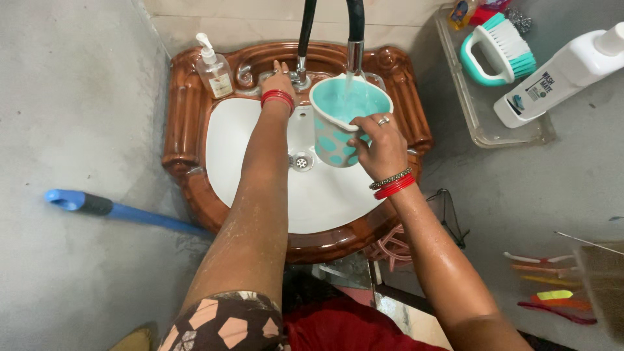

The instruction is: The person cleans a bathroom sink using a steel wool scrubber and a mug to rinse the basin. They repeatedly fill the mug with water from the tap, scrub the sink, and pour the water out. Finally, they use a squeegee to wipe the tiled floor.

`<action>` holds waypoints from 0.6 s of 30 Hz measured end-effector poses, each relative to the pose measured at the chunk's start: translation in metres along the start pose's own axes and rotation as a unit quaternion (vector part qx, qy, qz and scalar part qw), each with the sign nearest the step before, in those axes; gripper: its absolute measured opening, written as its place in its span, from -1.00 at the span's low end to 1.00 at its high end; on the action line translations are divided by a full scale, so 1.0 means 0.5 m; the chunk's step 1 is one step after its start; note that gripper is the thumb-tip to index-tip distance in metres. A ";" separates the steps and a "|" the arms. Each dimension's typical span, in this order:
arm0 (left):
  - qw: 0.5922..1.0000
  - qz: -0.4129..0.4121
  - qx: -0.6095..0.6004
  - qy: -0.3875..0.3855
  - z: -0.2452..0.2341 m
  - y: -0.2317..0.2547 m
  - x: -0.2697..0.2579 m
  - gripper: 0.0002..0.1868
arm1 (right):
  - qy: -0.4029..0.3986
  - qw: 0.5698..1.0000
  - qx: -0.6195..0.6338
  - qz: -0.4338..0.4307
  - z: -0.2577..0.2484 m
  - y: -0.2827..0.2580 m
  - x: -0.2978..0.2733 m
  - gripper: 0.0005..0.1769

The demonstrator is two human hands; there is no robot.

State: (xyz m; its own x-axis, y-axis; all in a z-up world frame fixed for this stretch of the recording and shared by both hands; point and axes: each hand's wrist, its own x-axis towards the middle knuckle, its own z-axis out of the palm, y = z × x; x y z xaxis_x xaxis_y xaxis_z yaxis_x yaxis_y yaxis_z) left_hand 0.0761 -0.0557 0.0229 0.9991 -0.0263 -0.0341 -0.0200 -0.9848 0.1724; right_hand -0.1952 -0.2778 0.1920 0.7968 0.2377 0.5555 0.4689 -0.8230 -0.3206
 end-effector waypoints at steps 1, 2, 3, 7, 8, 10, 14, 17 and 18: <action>1.000 0.001 -0.001 0.004 0.010 -0.003 0.008 -0.02 | 0.004 1.000 0.001 -0.002 -0.002 -0.001 0.005 -0.64; 1.000 0.002 -0.002 0.009 0.014 -0.005 0.013 -0.02 | 0.007 1.000 0.002 -0.003 -0.003 -0.003 0.009 -0.64; 1.000 0.003 -0.003 0.013 0.013 -0.006 0.011 -0.03 | 0.012 1.000 0.007 -0.003 -0.003 -0.004 0.011 -0.65; 0.997 -0.019 -0.062 0.037 -0.042 0.003 -0.025 -0.26 | 0.019 0.999 0.030 -0.006 -0.002 -0.004 0.013 -0.68; 0.994 -0.035 -0.095 0.040 -0.058 0.003 -0.035 -0.38 | 0.019 0.999 0.036 -0.007 -0.001 -0.003 0.014 -0.69; 0.979 -0.071 -0.170 0.086 -0.075 0.003 -0.043 -0.55 | 0.007 0.999 0.041 0.005 0.003 0.001 0.008 -0.70; 0.902 -0.168 -0.349 0.192 -0.048 -0.023 -0.006 -0.57 | -0.019 0.999 0.047 0.018 0.017 0.016 -0.004 -0.75; 0.848 -0.195 -0.474 0.132 0.024 -0.049 0.069 -0.66 | -0.023 0.998 0.053 0.019 0.024 0.024 -0.013 -0.72; 0.831 -0.192 -0.512 0.096 0.054 -0.056 0.098 -0.72 | -0.029 0.998 0.050 0.024 0.026 0.025 -0.016 -0.72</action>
State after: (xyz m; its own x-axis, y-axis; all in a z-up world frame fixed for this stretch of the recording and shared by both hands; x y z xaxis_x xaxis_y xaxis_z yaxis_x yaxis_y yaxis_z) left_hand 0.1249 -0.0342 -0.0100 0.9138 0.3817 -0.1389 0.2461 -0.2483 0.9369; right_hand -0.1908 -0.2832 0.1736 0.8381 0.2317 0.4938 0.4636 -0.7795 -0.4212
